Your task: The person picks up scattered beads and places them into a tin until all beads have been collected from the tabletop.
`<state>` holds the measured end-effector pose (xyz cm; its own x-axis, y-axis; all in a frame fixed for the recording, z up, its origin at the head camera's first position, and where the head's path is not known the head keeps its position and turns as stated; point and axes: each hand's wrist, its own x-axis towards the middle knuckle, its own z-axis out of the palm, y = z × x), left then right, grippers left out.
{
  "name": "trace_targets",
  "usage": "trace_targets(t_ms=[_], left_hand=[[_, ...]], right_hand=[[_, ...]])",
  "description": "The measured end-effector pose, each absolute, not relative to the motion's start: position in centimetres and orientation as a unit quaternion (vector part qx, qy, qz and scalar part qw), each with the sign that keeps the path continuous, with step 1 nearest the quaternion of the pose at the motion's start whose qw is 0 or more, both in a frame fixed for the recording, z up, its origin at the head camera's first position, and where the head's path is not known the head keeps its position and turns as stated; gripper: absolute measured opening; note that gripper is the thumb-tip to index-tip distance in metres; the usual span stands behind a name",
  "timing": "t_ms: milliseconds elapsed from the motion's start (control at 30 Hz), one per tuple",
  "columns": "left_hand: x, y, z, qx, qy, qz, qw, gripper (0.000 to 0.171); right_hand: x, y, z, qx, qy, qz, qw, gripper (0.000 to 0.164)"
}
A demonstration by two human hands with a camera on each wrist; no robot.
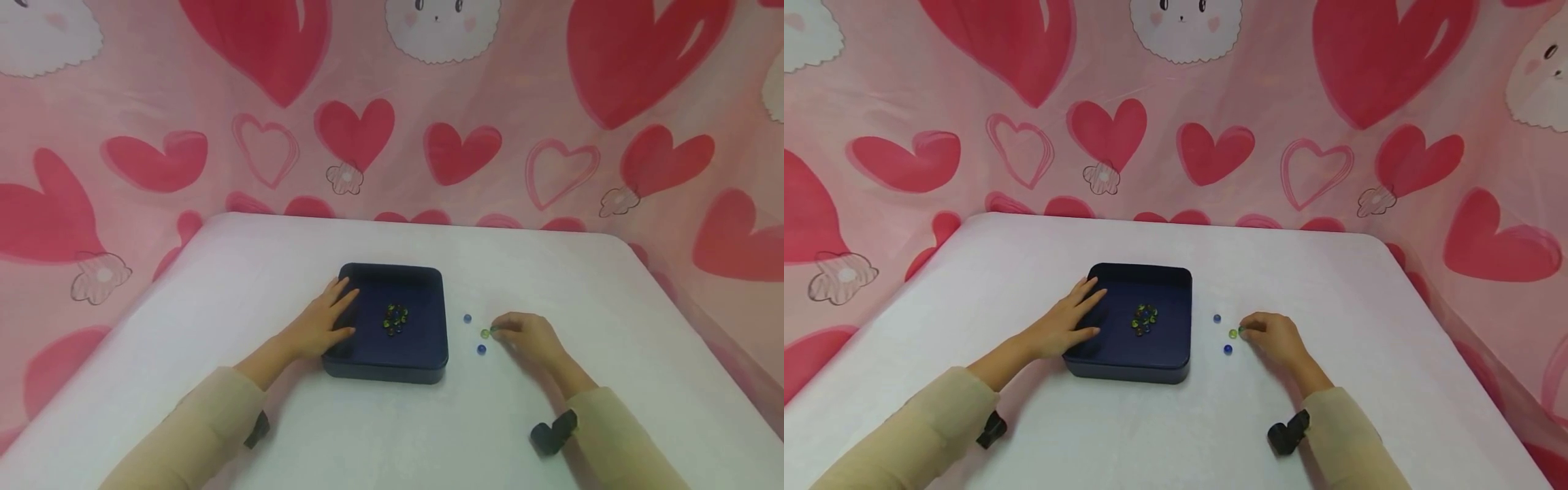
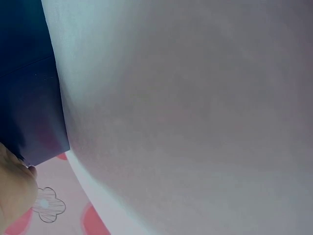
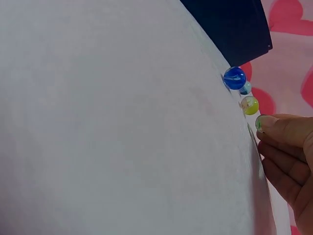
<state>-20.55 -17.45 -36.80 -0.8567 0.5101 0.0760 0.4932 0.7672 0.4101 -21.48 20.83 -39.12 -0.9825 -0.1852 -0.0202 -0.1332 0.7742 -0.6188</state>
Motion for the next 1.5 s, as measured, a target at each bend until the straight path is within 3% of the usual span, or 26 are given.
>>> trace_targets(t_ms=[433,733,1500], left_hand=[[-20.5,-17.4,-36.9,0.264,0.942,0.205,0.018,0.065],[-20.5,-17.4,-36.9,0.261,0.942,0.208,0.022,0.065],[-20.5,-17.4,-36.8,0.266,0.942,0.202,0.017,0.065]], right_hand=[[-20.3,18.8,-37.0,-0.104,0.914,-0.389,0.051,0.023],[-19.6,16.6,-35.6,-0.152,0.874,-0.460,0.025,0.025],[-20.2,9.8,-35.2,-0.230,0.838,-0.492,0.061,0.021]])
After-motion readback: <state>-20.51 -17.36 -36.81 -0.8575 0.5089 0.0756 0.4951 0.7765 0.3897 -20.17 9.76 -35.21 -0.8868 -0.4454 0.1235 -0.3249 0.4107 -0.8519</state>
